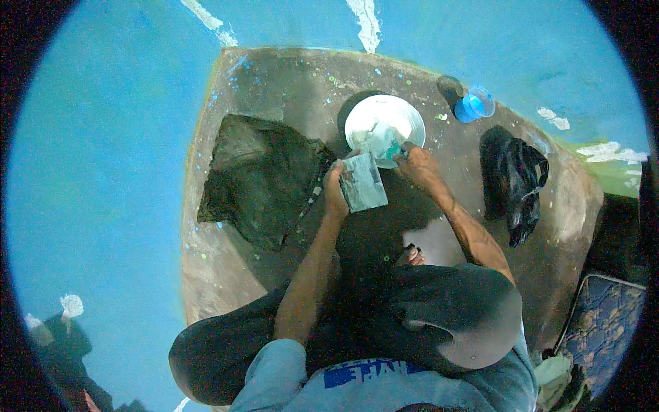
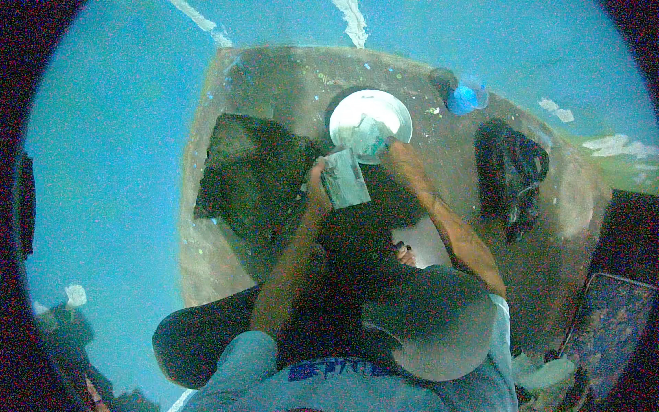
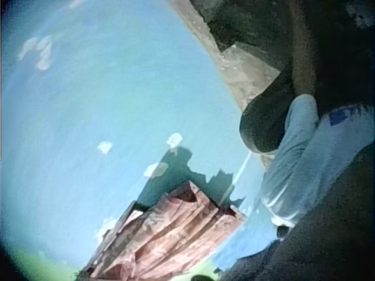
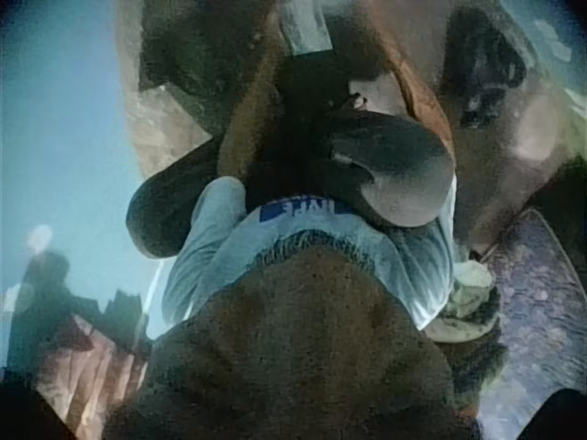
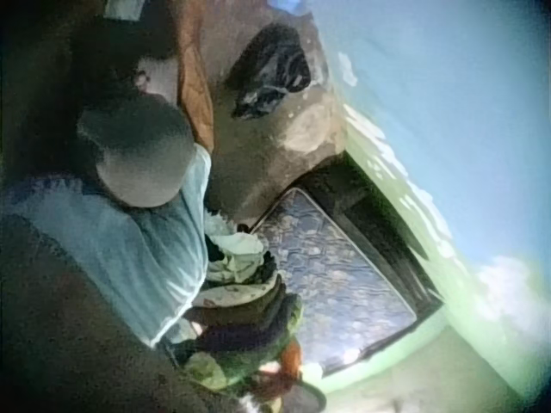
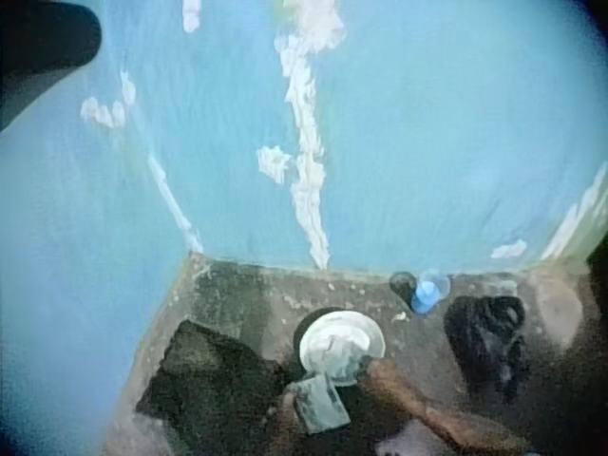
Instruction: The person pours blue liquid from a cup into a white bowl containing white powder, then uses a putty knife to scrape the sides and mix the contents into a paste. The person continues to stir the mixture thoroughly.
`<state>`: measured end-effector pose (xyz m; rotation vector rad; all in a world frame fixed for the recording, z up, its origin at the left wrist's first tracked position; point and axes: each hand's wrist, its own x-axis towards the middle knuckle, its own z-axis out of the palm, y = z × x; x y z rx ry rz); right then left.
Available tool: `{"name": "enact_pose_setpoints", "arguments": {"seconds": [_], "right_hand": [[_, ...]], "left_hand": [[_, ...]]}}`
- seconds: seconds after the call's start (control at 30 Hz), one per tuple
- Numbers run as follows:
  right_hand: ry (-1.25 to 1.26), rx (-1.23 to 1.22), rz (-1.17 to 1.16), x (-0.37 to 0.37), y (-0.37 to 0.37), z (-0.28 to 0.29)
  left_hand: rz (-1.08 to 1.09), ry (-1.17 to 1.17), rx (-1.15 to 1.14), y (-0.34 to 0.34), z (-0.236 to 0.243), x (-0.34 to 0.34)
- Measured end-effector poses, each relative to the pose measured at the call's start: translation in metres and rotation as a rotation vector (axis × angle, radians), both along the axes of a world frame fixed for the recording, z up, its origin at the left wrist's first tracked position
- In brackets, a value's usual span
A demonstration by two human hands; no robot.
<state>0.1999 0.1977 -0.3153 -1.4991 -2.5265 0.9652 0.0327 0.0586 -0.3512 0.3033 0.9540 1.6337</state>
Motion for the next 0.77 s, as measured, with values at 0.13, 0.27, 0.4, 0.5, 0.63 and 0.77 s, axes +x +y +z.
{"name": "enact_pose_setpoints", "arguments": {"seconds": [0.13, 0.27, 0.4, 0.5, 0.63, 0.77], "right_hand": [[0.147, -0.244, -0.181, -0.005, 0.006, 0.000], [0.388, -0.577, -0.365, 0.004, 0.005, 0.048], [0.419, -0.540, -0.422, 0.018, 0.009, 0.068], [0.518, -0.522, -0.400, 0.038, 0.016, 0.077], [0.633, -0.581, -0.328, 0.053, 0.021, 0.114], [0.581, -0.595, -0.247, 0.063, 0.029, 0.138]], "left_hand": [[0.025, -0.082, -0.072, -0.005, -0.018, -0.008], [0.236, -0.301, -0.089, -0.004, -0.044, -0.012], [0.403, -0.286, -0.031, 0.008, -0.021, -0.020], [0.411, -0.229, -0.061, 0.019, -0.006, -0.027], [0.339, -0.171, -0.030, 0.050, 0.008, -0.022], [0.323, -0.161, -0.056, 0.074, 0.019, -0.006]]}}
